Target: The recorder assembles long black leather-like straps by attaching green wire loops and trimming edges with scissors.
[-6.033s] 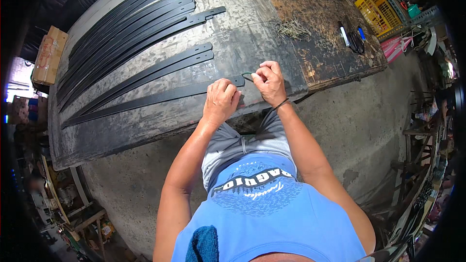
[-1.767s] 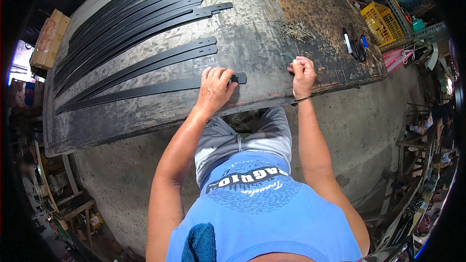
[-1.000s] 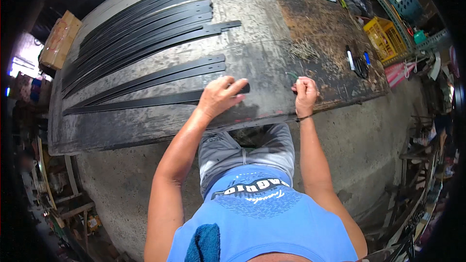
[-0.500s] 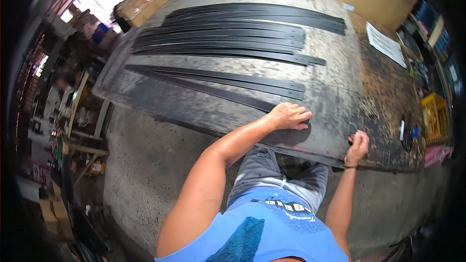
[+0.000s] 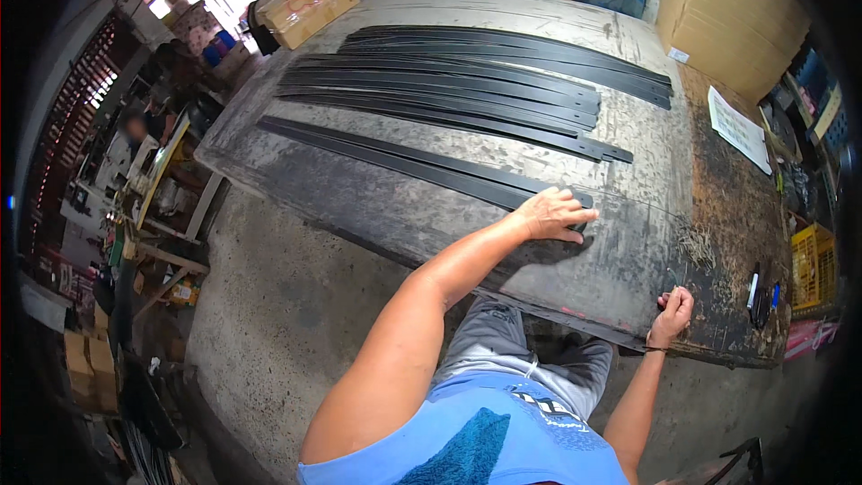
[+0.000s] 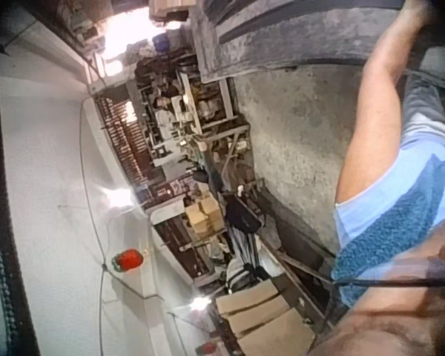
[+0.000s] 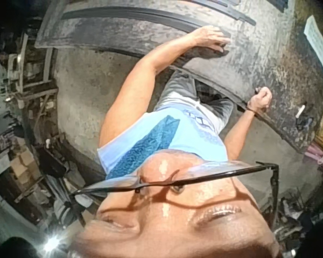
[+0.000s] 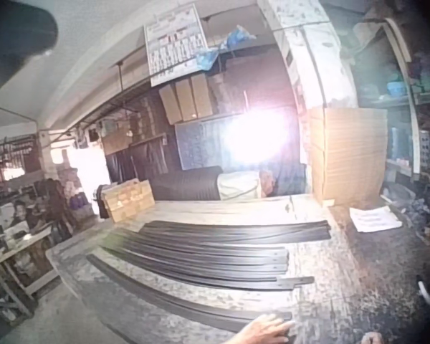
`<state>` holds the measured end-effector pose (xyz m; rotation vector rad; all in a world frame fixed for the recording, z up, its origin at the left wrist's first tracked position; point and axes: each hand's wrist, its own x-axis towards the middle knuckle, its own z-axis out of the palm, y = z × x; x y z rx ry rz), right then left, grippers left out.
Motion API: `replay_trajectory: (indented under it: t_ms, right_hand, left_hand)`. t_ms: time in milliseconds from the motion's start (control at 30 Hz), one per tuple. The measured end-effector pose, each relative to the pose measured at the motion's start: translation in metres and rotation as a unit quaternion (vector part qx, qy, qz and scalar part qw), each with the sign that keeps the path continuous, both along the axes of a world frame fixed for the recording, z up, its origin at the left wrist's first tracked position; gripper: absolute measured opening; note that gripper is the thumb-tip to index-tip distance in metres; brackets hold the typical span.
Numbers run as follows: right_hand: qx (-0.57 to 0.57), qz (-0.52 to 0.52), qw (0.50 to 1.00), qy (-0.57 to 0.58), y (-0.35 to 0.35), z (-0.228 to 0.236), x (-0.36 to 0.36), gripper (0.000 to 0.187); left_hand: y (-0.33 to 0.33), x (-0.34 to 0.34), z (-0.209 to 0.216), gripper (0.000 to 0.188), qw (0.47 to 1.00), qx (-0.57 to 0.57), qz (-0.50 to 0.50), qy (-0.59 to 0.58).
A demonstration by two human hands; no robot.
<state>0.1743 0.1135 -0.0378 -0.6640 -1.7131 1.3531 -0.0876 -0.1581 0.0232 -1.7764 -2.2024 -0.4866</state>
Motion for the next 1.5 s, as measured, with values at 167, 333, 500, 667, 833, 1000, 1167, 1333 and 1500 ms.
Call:
replay_trajectory:
  t_ms: [167, 333, 500, 667, 833, 1000, 1167, 1333, 1500]
  right_hand:
    - [-0.011, 0.002, 1.000, -0.019, -0.004, 0.000, -0.008, 0.012]
    - [-0.014, -0.005, 1.000, 0.004, -0.015, 0.010, -0.007, 0.012]
    - [-0.041, -0.002, 0.999, -0.011, -0.021, 0.013, 0.003, 0.014]
    - [-0.070, 0.011, 0.997, 0.021, -0.027, 0.023, -0.003, 0.012]
    - [-0.056, 0.012, 0.997, 0.057, -0.028, 0.037, -0.017, 0.012]
    - [-0.010, 0.024, 0.999, -0.047, -0.060, 0.037, -0.017, 0.014]
    - [-0.042, 0.429, 0.902, -0.018, -0.228, 0.043, -0.015, 0.015]
    - [0.024, 0.398, 0.917, 0.015, -0.215, 0.085, -0.019, 0.024]
    - [-0.210, 0.514, 0.828, -0.079, -0.193, 0.072, -0.021, 0.026]
  left_hand:
    - [-0.002, -0.049, -0.012, 0.057, 0.990, 0.117, 0.077, -0.022]
    - [-0.014, -0.104, -0.016, 0.042, 0.962, 0.043, 0.268, -0.028]
    - [-0.014, -0.129, -0.027, 0.046, 0.947, -0.035, 0.320, 0.016]
    - [-0.014, -0.143, -0.004, 0.027, 0.948, -0.109, 0.293, 0.057]
    - [-0.052, -0.151, 0.049, 0.030, 0.981, 0.023, 0.180, 0.073]
    - [-0.103, -0.132, 0.094, 0.029, 0.958, 0.002, 0.287, -0.005]
    - [-0.152, -0.101, 0.140, 0.042, 0.952, 0.091, 0.276, -0.090]
    - [-0.183, -0.075, 0.178, 0.052, 0.947, 0.091, 0.307, -0.034]
    - [-0.176, -0.049, 0.185, 0.039, 0.951, 0.081, 0.295, -0.047]
